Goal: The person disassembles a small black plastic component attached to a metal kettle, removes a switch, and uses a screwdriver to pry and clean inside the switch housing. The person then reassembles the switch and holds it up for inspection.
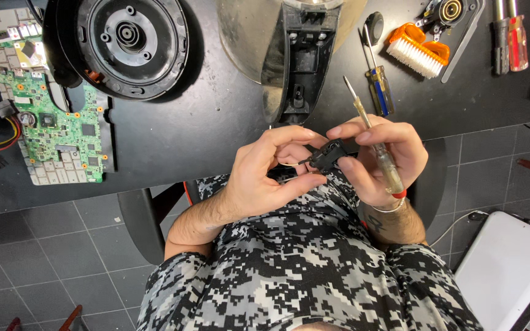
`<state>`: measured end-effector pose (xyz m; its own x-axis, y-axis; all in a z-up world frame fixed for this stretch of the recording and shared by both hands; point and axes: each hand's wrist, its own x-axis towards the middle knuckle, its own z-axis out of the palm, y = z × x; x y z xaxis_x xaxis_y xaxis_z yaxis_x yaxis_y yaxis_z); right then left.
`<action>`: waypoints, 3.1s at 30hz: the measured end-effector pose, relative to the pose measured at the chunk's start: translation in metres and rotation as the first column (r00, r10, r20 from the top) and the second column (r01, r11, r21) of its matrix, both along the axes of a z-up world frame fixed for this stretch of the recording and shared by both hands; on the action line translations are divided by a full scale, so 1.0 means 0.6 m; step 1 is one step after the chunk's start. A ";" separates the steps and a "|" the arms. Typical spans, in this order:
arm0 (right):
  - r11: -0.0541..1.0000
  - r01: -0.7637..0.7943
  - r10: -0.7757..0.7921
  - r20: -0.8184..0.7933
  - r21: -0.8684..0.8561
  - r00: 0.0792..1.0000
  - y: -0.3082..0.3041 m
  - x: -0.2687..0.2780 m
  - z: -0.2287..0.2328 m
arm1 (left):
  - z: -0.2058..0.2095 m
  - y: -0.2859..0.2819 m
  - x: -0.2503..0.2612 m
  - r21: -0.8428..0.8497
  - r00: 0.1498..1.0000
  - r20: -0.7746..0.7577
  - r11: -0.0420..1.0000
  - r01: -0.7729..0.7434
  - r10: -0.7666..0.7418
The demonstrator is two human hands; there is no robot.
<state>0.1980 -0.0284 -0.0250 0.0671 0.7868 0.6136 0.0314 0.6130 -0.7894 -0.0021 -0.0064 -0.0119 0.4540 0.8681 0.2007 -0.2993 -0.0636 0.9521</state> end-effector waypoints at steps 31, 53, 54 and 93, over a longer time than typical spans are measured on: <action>0.992 0.012 -0.034 0.177 0.125 0.984 -0.013 0.018 0.038 | -0.001 0.002 0.001 0.577 0.967 -0.189 0.816 -0.031 0.171; 0.995 -0.089 0.097 0.263 -0.045 0.960 -0.022 0.026 0.092 | 0.021 0.013 0.004 0.762 0.943 -0.275 0.641 0.095 0.187; 0.995 -0.090 0.098 0.264 -0.044 0.959 -0.023 0.025 0.091 | 0.019 0.013 0.003 0.763 0.943 -0.274 0.640 0.094 0.188; 0.953 0.296 -0.302 0.319 0.069 0.898 0.002 -0.005 -0.057 | -0.057 -0.015 -0.062 -0.060 0.879 0.458 0.991 -0.118 0.132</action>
<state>0.1950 -0.0275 -0.0591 0.0941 0.7493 0.6556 0.4658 0.5489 -0.6941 -0.0395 -0.0157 -0.0463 0.2042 0.9204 0.3333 -0.6952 -0.1033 0.7113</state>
